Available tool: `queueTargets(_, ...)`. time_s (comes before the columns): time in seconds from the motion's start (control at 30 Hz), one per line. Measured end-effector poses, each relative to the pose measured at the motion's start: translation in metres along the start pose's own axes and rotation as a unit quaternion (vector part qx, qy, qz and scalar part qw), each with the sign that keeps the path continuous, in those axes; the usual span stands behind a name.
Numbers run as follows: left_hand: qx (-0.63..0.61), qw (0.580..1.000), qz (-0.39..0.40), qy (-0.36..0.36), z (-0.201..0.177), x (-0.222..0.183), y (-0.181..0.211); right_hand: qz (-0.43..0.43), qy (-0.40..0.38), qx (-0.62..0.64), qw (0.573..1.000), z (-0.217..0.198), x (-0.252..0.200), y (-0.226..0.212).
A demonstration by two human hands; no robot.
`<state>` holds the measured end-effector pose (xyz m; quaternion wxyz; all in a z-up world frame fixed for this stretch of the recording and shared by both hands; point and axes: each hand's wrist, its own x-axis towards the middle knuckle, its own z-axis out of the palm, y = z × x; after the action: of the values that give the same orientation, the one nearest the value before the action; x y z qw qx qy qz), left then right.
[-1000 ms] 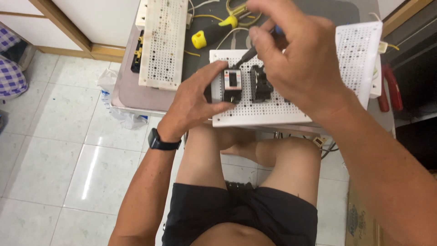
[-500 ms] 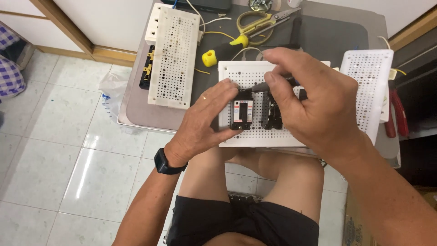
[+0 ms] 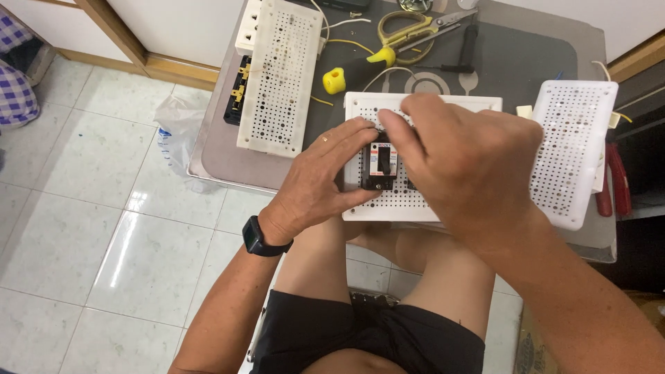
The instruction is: Assembling electrical switches and circuit breakers onto a mounting plate using a screwdriver.
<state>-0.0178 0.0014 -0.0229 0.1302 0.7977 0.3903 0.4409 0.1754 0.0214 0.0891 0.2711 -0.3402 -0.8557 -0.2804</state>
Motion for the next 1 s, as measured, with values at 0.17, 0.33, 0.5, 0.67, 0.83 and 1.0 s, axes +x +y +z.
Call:
queueTargets(0.17, 0.012, 0.999, -0.027, -0.023, 0.002, 0.003, -0.004, 0.036, -0.040, 0.030, 0.998, 0.025, 0.014, -0.002)
queueTargets(0.33, -0.006, 0.992, -0.100, -0.075, 0.000, 0.002, -0.006, 0.041, -0.068, 0.179, 0.981, 0.032, 0.028, 0.010)
queueTargets(0.5, -0.004, 0.992, -0.103, -0.078, 0.000, 0.003, -0.003, -0.031, -0.132, 0.218, 0.967, 0.020, 0.034, 0.009)
queueTargets(0.67, -0.003, 0.989, -0.118, -0.090, -0.002, 0.006, 0.005, -0.012, -0.062, 0.184, 0.981, 0.039, 0.024, 0.024)
queueTargets(0.83, -0.018, 0.991, -0.100, -0.090, -0.002, 0.006, 0.006, -0.042, -0.088, 0.235, 0.967, 0.029, 0.024, 0.024)
queueTargets(1.0, -0.030, 0.990, -0.097, -0.096, -0.004, 0.011, 0.017, -0.028, 0.023, 0.164, 0.986, 0.047, 0.014, 0.035)
